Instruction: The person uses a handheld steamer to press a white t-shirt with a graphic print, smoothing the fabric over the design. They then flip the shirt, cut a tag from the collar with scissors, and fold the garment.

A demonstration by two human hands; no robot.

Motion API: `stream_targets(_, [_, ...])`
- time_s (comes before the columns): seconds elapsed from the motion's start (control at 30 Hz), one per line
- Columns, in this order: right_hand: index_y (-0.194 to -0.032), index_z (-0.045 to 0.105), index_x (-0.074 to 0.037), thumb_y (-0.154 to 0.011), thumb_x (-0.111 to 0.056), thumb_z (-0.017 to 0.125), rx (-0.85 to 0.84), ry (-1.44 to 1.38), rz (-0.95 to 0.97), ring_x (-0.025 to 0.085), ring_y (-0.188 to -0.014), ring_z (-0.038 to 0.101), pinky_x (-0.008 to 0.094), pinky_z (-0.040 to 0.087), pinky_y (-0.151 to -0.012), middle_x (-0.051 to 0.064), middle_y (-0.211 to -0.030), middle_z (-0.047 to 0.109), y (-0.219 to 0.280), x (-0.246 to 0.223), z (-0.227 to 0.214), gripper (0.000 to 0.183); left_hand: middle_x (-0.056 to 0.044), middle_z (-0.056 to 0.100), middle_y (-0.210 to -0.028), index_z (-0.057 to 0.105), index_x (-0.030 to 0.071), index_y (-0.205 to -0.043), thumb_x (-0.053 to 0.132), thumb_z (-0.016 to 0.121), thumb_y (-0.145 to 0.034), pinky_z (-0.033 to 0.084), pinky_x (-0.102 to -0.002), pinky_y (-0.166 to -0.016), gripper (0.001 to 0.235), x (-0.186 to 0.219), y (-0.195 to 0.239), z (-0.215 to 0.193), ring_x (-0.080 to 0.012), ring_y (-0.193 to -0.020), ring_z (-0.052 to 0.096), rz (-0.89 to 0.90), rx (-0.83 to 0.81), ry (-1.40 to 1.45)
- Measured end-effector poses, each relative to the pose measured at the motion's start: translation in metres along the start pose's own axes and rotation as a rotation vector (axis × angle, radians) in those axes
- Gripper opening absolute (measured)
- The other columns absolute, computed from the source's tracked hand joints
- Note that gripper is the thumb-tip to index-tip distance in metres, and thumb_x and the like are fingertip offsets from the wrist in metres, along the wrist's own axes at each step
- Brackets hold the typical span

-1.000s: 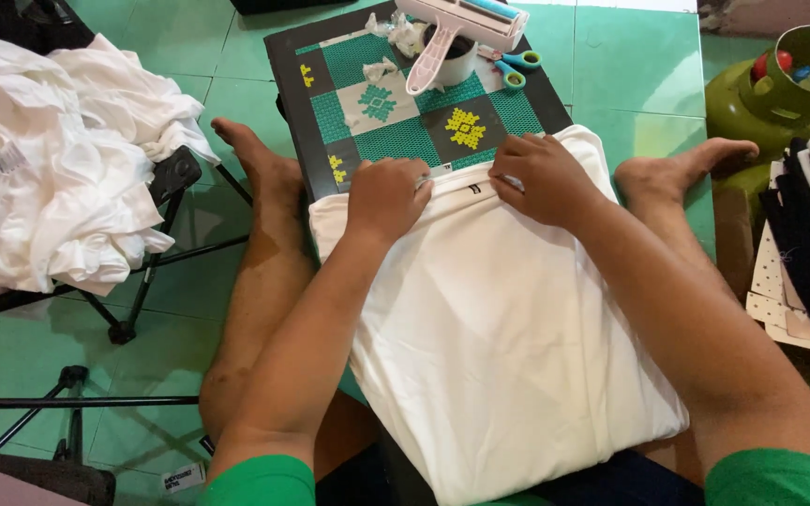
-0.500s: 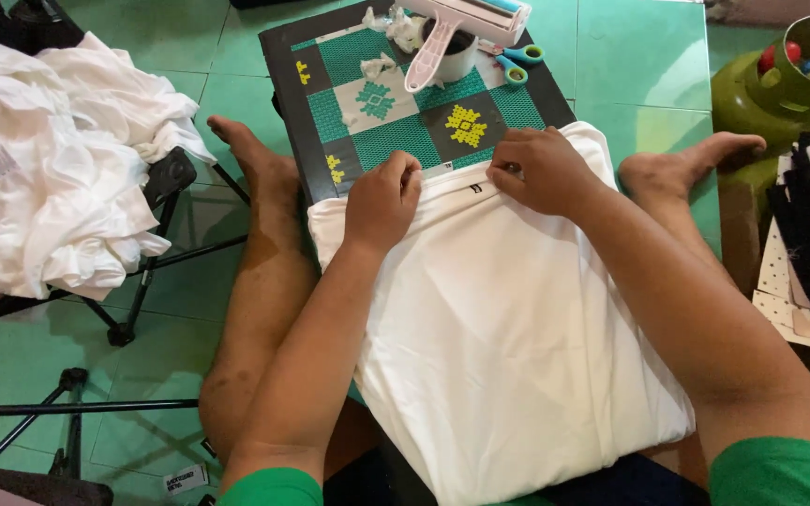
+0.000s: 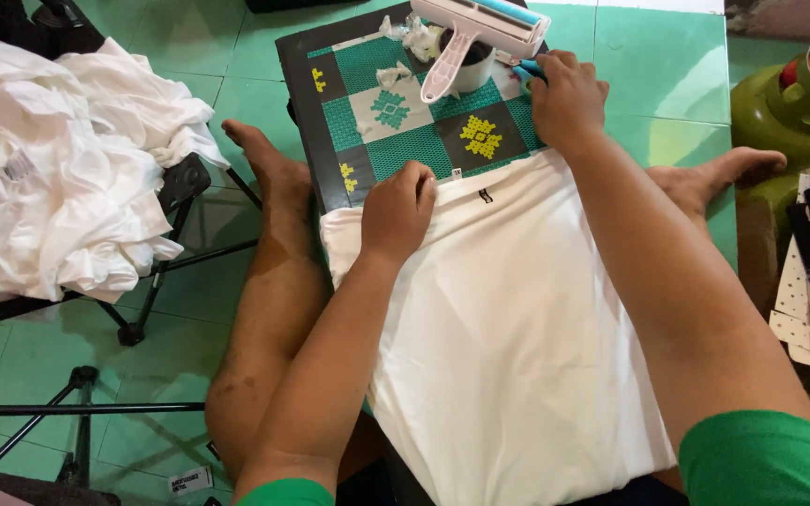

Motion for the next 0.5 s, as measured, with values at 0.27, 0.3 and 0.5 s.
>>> stream_targets(0.27, [-0.112, 0.068, -0.017, -0.096, -0.027, 0.068, -0.129, 0.180, 0.086, 0.040, -0.102, 0.060, 0.061, 0.035, -0.092, 0.013, -0.108, 0.066, -0.002, -0.008, -0.025, 0.018, -0.003, 0.070, -0.084, 0.062, 0.013, -0.098, 0.025, 0.051, -0.102, 0.044, -0.043, -0.055, 0.016, 0.000, -0.002, -0.004, -0.0247, -0.069, 0.064, -0.044, -0.008, 0.069])
stream_targets(0.3, [-0.112, 0.068, -0.017, -0.096, -0.027, 0.068, -0.130, 0.180, 0.086, 0.040, -0.102, 0.060, 0.061, 0.035, -0.092, 0.013, -0.108, 0.066, -0.003, -0.007, -0.027, 0.018, -0.003, 0.070, -0.084, 0.062, 0.013, -0.098, 0.025, 0.051, -0.102, 0.044, -0.043, -0.055, 0.016, 0.001, -0.001, -0.006, -0.0247, -0.069, 0.064, -0.044, -0.008, 0.070])
stream_targets(0.5, [-0.135, 0.067, -0.024, -0.089, -0.040, 0.074, -0.322, 0.332, 0.114, 0.042, -0.118, 0.062, 0.068, 0.034, -0.100, 0.011, -0.126, 0.069, -0.002, -0.012, -0.047, 0.049, -0.003, 0.066, -0.095, 0.061, 0.014, -0.106, 0.016, 0.059, -0.093, 0.050, -0.038, -0.060, 0.013, 0.004, 0.000, -0.008, -0.0196, -0.066, 0.062, -0.101, 0.036, 0.138])
Point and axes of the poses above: each hand's wrist, its own y-axis away from the middle knuckle, its own z-axis out of the palm, x = y × z, the point moved 1 cm from there along -y, towards the middle knuckle
